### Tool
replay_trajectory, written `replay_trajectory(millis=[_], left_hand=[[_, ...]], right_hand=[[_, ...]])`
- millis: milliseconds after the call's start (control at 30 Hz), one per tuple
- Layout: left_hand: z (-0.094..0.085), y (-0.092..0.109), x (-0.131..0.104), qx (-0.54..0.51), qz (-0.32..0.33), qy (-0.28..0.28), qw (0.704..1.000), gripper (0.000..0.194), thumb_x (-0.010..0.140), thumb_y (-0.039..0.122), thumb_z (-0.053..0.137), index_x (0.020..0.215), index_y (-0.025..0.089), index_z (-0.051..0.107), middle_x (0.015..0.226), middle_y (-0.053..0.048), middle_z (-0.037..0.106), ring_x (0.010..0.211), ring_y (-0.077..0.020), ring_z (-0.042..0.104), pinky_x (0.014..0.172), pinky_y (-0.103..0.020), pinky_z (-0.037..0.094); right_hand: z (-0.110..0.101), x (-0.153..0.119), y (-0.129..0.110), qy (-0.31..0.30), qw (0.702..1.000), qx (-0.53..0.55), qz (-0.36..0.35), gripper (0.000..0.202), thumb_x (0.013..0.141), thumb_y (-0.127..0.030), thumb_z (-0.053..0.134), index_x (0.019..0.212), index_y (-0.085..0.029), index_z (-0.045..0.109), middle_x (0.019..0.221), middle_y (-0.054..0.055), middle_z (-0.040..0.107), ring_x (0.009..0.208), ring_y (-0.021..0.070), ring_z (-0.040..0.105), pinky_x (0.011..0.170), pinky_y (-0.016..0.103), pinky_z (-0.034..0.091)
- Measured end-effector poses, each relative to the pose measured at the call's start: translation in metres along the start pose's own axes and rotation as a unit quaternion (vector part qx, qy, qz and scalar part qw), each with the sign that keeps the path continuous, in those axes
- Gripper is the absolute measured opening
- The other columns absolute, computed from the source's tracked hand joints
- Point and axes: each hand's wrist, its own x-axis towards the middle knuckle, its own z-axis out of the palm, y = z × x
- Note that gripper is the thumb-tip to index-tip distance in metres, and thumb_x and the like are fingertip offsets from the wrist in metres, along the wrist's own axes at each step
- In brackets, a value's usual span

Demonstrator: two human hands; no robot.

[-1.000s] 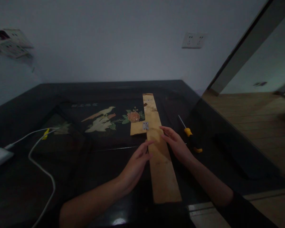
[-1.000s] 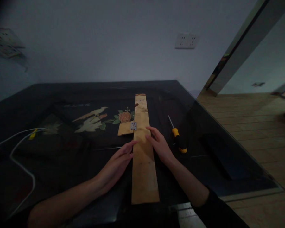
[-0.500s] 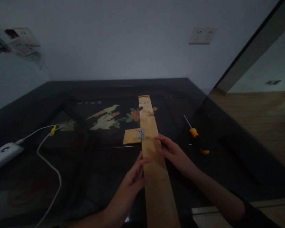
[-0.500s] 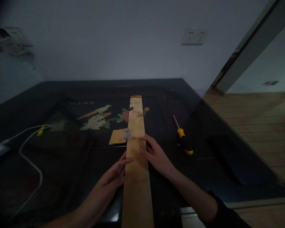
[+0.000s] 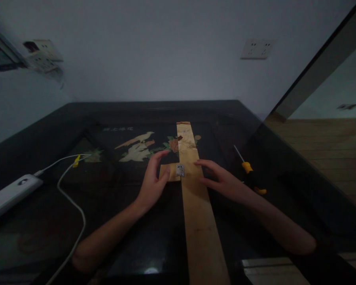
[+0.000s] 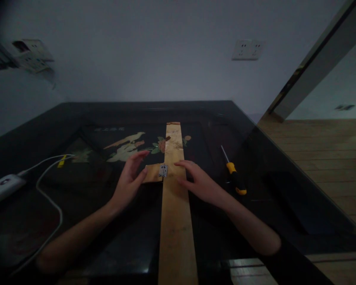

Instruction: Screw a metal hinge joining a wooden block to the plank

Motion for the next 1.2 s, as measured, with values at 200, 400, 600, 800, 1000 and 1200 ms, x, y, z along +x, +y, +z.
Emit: replay_trajectory(millis=[200, 400, 600, 800, 1000, 1200], left_hand=[[-0.006, -0.045, 0.024, 0.192, 0.055, -0.1, 0.975, 0.033, 0.087, 0.019, 0.046, 0.119, 0.019, 0.051, 0.122, -0.009, 0.054, 0.119, -0.0225, 0.048, 0.104, -0.043, 0.037], [-0.012, -0.057, 0.018, 0.226, 0.032, -0.15, 0.962, 0.036, 0.088, 0.031, 0.051, 0.122, 0.02, 0.052, 0.121, -0.009, 0.057, 0.115, -0.0252, 0.05, 0.1, -0.044, 0.039], [-0.018, -0.053, 0.021, 0.208, 0.048, -0.231, 0.949, 0.065, 0.078, 0.048, 0.064, 0.134, 0.021, 0.042, 0.131, -0.011, 0.05, 0.122, -0.028, 0.045, 0.102, -0.044, 0.035], [-0.019, -0.056, 0.021, 0.223, 0.06, -0.253, 0.939, 0.07, 0.074, 0.044, 0.069, 0.135, 0.026, 0.04, 0.13, -0.01, 0.049, 0.122, -0.0284, 0.044, 0.103, -0.046, 0.035], [-0.021, -0.054, 0.023, 0.2, 0.077, -0.252, 0.944, 0.066, 0.076, 0.046, 0.068, 0.132, 0.025, 0.042, 0.125, -0.009, 0.05, 0.119, -0.0261, 0.047, 0.101, -0.042, 0.039], [-0.024, -0.056, 0.026, 0.228, 0.118, -0.254, 0.933, 0.064, 0.076, 0.049, 0.067, 0.131, 0.026, 0.046, 0.125, -0.01, 0.052, 0.118, -0.0267, 0.049, 0.1, -0.043, 0.04]], right_hand=[[0.021, 0.055, -0.003, 0.004, 0.994, -0.108, -0.032, 0.033, 0.077, -0.025, 0.064, 0.109, -0.018, 0.061, 0.11, 0.009, 0.062, 0.109, 0.0215, 0.054, 0.096, 0.042, 0.043], [0.038, 0.069, 0.005, -0.017, 0.988, -0.15, -0.027, 0.04, 0.067, -0.026, 0.075, 0.102, -0.017, 0.06, 0.103, 0.008, 0.059, 0.103, 0.0219, 0.053, 0.09, 0.039, 0.043], [0.035, 0.069, 0.003, -0.039, 0.987, -0.157, -0.02, 0.038, 0.069, -0.027, 0.074, 0.103, -0.017, 0.059, 0.106, 0.008, 0.058, 0.105, 0.0223, 0.052, 0.092, 0.038, 0.042], [0.036, 0.069, 0.006, -0.039, 0.988, -0.149, -0.02, 0.039, 0.069, -0.028, 0.074, 0.104, -0.018, 0.058, 0.105, 0.007, 0.058, 0.104, 0.0215, 0.052, 0.091, 0.037, 0.043], [0.038, 0.068, 0.007, -0.031, 0.989, -0.144, -0.016, 0.038, 0.07, -0.029, 0.074, 0.103, -0.018, 0.058, 0.105, 0.007, 0.058, 0.103, 0.0209, 0.053, 0.089, 0.036, 0.043], [0.038, 0.068, 0.006, -0.03, 0.989, -0.145, -0.012, 0.039, 0.069, -0.031, 0.074, 0.103, -0.019, 0.058, 0.105, 0.006, 0.058, 0.103, 0.0213, 0.053, 0.088, 0.036, 0.043]])
